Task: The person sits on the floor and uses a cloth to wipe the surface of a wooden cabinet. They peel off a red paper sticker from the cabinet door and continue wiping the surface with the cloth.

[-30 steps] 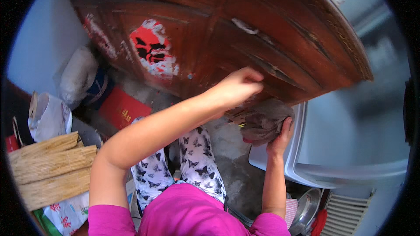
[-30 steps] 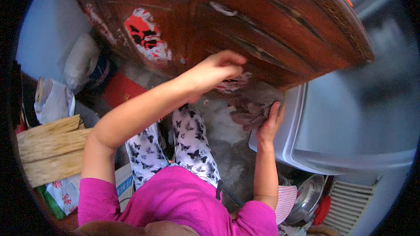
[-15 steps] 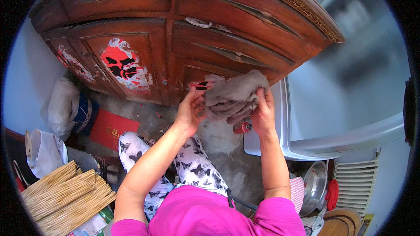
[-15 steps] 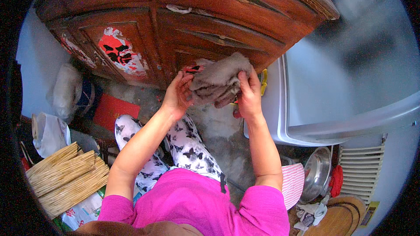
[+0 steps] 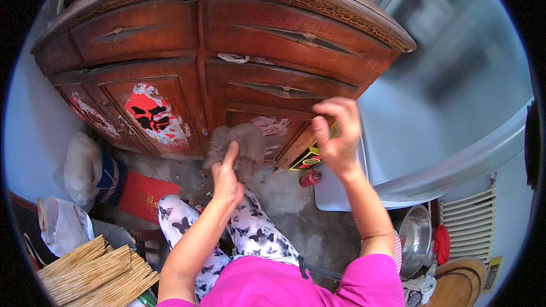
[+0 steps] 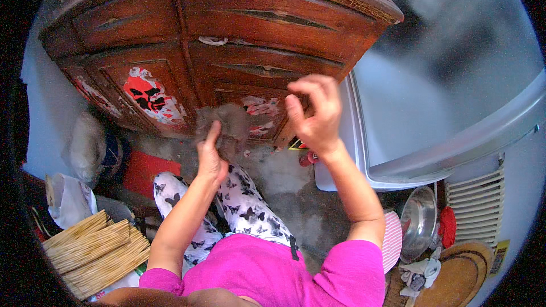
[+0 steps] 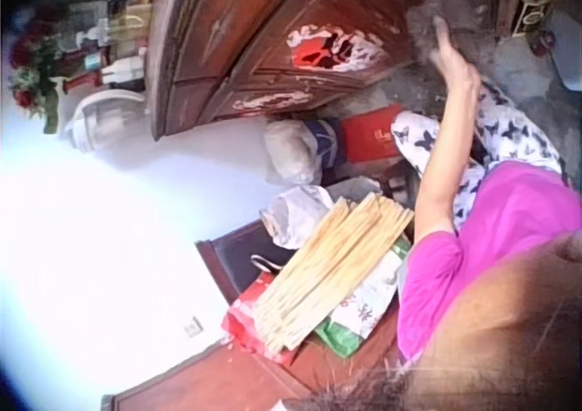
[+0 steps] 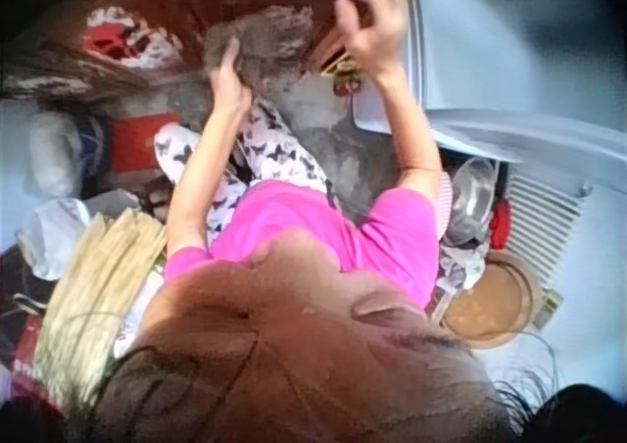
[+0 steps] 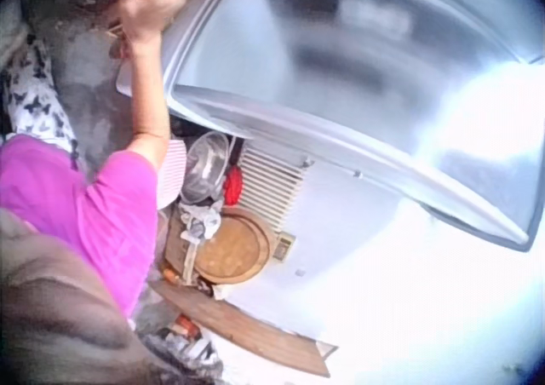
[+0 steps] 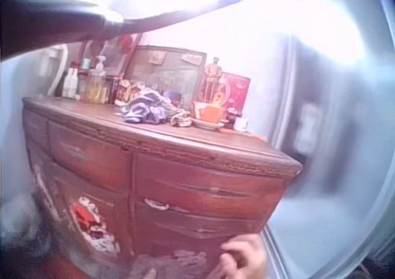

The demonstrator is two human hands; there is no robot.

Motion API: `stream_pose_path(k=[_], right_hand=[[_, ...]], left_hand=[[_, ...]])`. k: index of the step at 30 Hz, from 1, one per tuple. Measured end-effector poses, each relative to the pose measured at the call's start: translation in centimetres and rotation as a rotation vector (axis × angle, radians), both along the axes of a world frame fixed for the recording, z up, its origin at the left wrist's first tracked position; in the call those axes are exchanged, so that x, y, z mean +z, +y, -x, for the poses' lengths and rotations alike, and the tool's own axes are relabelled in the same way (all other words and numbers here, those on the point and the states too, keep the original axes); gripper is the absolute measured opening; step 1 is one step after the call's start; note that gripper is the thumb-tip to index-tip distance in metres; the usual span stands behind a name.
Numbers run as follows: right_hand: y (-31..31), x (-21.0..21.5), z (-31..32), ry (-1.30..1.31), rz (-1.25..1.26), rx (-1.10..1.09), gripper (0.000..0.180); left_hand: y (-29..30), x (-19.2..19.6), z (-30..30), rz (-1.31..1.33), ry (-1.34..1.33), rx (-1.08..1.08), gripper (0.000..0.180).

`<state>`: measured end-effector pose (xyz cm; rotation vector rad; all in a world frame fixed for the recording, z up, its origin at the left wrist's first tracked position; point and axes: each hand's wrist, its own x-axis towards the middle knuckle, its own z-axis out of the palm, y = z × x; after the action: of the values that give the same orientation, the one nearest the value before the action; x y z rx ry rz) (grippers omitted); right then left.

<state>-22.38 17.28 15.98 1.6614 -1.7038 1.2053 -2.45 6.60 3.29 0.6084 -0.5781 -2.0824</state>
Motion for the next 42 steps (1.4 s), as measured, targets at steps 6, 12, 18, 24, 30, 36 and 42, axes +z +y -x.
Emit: stream_pose_path(k=[6, 12, 18, 24, 30, 36, 42], right_hand=[[-2.8, 10.3, 5.3, 0.404, 0.436, 0.037, 0.009], [-7.5, 17.2, 10.1, 0.277, 0.55, -0.233, 0.036], [-9.5, 17.5, 10.3, -0.011, 0.341, -0.521, 0.055], [-9.5, 17.0, 9.9, 0.046, 0.255, -0.549, 0.057], [-9.4, 17.3, 10.2, 0.026, 0.186, -0.584, 0.058], [-9.7, 17.3, 10.2, 0.091, 0.247, -0.602, 0.053], [-9.5, 17.1, 11.5, 0.298, 0.238, -0.612, 0.049]], left_hand=[[-7.3, 6.2, -1.3, 1.024, -0.484, 0.69, 0.047], [-11.6, 8.3, 3.1, 1.444, -0.705, 1.0, 0.052], [-5.0, 6.3, 11.9, 1.611, -0.643, 0.402, 0.052], [-8.4, 4.7, 10.9, 2.271, -0.567, 0.693, 0.052], [-15.9, 6.2, -0.3, 1.834, -0.682, 0.82, 0.034], [-23.3, 6.2, -11.4, 1.364, -1.078, 1.193, 0.071], [-27.8, 5.9, -13.7, 0.831, -0.646, 1.255, 0.038]])
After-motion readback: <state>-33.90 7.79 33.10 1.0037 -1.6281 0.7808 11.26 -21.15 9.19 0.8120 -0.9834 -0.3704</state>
